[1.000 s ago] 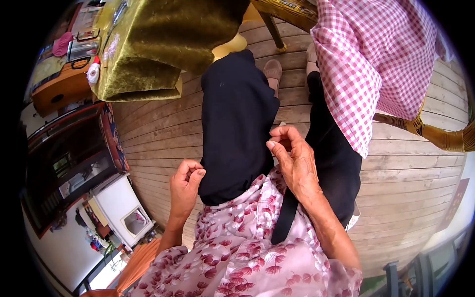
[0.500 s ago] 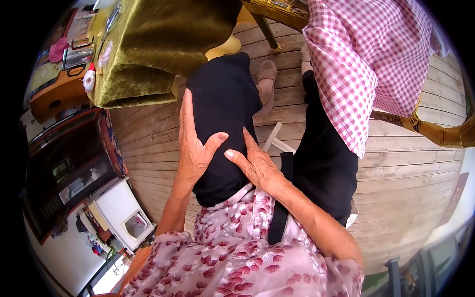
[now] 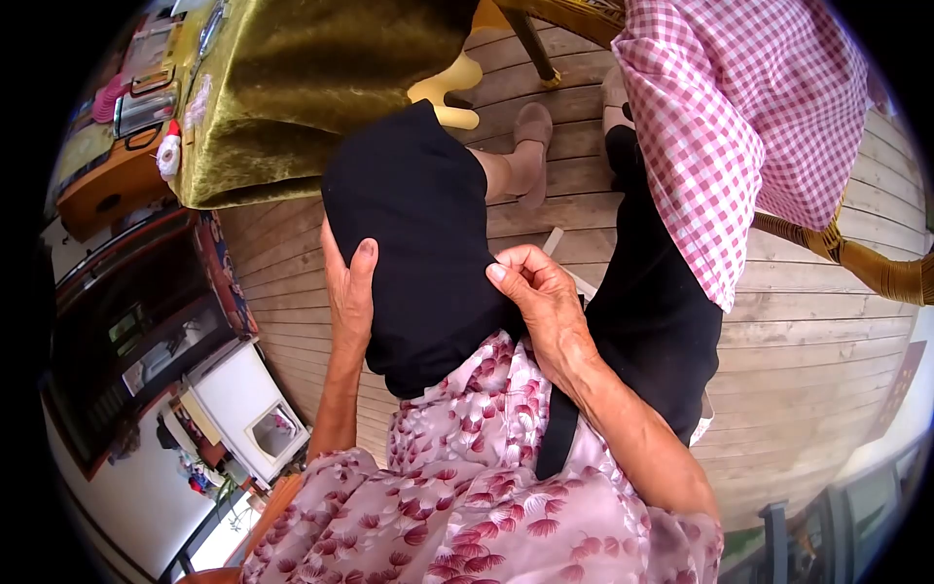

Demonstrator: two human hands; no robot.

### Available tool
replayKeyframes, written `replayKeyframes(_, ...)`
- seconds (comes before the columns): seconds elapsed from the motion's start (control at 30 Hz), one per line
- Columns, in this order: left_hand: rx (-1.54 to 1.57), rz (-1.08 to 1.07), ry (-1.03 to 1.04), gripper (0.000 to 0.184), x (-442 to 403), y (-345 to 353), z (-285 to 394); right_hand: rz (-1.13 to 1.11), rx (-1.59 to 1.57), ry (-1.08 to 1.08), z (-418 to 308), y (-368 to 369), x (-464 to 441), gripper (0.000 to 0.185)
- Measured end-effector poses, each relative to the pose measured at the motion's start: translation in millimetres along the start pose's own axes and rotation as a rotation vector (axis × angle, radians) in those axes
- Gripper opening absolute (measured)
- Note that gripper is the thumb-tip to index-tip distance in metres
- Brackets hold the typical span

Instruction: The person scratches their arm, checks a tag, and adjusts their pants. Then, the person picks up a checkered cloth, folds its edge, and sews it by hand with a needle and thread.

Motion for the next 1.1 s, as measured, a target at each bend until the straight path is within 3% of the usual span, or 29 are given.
replayKeyframes(1.1,-0.105,0.070,0.032,0.075,1,10,13,-0.070,-0.108,-0.089,-18,3,2,0.006)
Point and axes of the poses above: each hand's wrist, its own x-axis away from the middle knuckle, its own y-axis out of the palm, z = x × y, the point moved 1 cm from there along -x, towards the middle knuckle, and after that the axes turned 2 degrees about -y, right-handed, at the moved point
